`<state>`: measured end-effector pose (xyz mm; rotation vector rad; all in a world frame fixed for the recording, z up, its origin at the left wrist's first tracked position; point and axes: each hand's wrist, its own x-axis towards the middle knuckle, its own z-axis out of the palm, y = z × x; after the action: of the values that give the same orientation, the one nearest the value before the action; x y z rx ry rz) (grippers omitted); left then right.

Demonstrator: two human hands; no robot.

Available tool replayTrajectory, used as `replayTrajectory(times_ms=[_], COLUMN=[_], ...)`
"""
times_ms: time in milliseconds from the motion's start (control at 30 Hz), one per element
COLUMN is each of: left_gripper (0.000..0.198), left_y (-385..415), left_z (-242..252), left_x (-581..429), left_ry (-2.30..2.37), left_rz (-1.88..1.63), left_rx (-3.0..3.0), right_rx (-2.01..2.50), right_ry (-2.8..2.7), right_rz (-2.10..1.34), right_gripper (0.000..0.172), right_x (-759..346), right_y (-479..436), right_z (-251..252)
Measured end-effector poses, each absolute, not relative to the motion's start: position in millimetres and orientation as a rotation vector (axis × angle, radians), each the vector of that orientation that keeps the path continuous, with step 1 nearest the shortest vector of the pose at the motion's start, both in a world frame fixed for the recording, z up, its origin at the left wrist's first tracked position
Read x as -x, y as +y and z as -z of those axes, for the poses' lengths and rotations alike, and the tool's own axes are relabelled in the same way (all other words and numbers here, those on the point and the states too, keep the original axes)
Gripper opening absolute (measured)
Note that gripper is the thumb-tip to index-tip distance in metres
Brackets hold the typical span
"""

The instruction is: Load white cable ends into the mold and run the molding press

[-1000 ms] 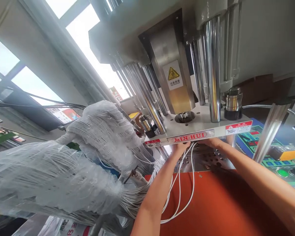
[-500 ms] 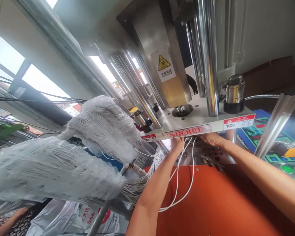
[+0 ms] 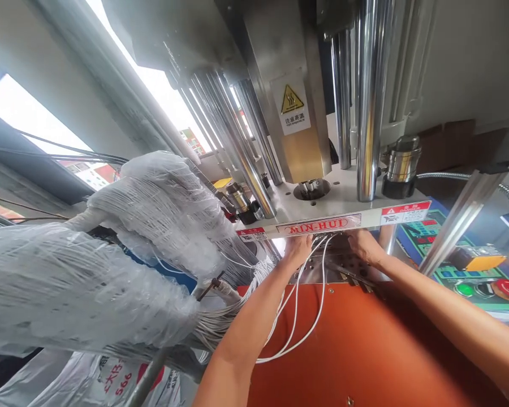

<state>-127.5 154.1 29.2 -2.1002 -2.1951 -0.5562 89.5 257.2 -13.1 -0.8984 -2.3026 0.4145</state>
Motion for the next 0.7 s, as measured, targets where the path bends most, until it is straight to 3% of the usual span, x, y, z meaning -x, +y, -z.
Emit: replayTrajectory(times_ms=[233,433,600,700], left_gripper=[0.046,0.038,0.043,0.044], left_y=[134,130,109,105], left_z=[-31,-24,-25,-28], left_x=[88,78,81,82], left_ry=[-1.868,-1.859,-1.91,-1.954], left_rz=[0.631,0.598,0.72,0.696], left_rx=[2.222,2.247,2.215,2.153], right_rx=[0.961,0.949,0.919,0.941], right_ry=[-2.38,-2.405,-2.449,-2.446], right_rz=[-0.415,-0.415,-0.444,-0.441], right_gripper=[0.049,0.046,0.063,0.063], right_x=[-89,-94,-95,-94], right_y=[240,240,249,250], right_z=[10,8,7,8])
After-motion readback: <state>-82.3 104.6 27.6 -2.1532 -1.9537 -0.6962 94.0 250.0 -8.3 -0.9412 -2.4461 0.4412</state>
